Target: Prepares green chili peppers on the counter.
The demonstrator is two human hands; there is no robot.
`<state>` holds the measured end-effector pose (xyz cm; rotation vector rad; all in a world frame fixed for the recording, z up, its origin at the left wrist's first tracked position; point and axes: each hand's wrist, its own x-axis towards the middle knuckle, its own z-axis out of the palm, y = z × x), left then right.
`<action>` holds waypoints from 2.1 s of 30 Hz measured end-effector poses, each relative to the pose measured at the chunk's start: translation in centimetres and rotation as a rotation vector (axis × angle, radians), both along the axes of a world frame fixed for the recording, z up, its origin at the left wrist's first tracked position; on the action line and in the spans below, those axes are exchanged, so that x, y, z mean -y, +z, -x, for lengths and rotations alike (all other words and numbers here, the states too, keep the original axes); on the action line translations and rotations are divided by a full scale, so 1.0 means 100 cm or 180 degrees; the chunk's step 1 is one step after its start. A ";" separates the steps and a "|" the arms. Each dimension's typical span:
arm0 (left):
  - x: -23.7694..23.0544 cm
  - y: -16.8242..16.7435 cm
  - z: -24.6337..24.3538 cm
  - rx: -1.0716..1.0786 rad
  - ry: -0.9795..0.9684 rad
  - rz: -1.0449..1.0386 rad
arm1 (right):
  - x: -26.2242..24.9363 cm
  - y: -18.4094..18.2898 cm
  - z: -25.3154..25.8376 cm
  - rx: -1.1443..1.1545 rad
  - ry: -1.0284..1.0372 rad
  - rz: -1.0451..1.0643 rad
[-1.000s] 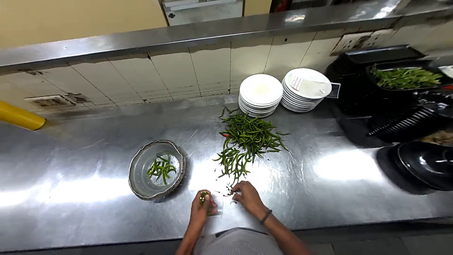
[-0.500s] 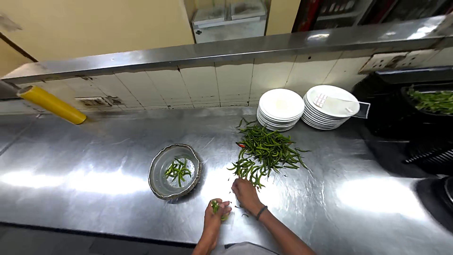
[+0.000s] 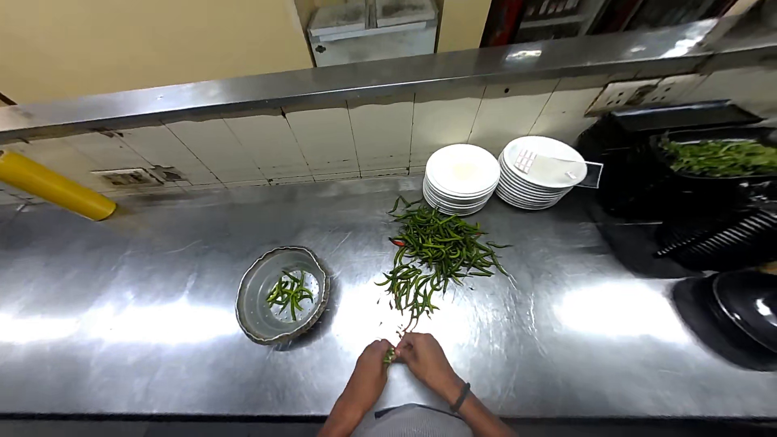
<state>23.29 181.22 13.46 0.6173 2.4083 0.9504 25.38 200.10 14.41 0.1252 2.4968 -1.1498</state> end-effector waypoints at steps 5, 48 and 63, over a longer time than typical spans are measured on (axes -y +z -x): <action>0.007 0.000 0.005 0.0018 -0.0235 -0.0237 | -0.001 -0.008 -0.006 0.0181 -0.0486 0.0714; -0.014 0.021 0.013 0.0410 0.0749 -0.0811 | -0.011 0.007 0.000 0.0500 -0.1639 0.2394; -0.003 0.013 0.003 0.0557 0.0968 -0.0571 | -0.008 -0.008 -0.004 0.0547 -0.1039 0.2072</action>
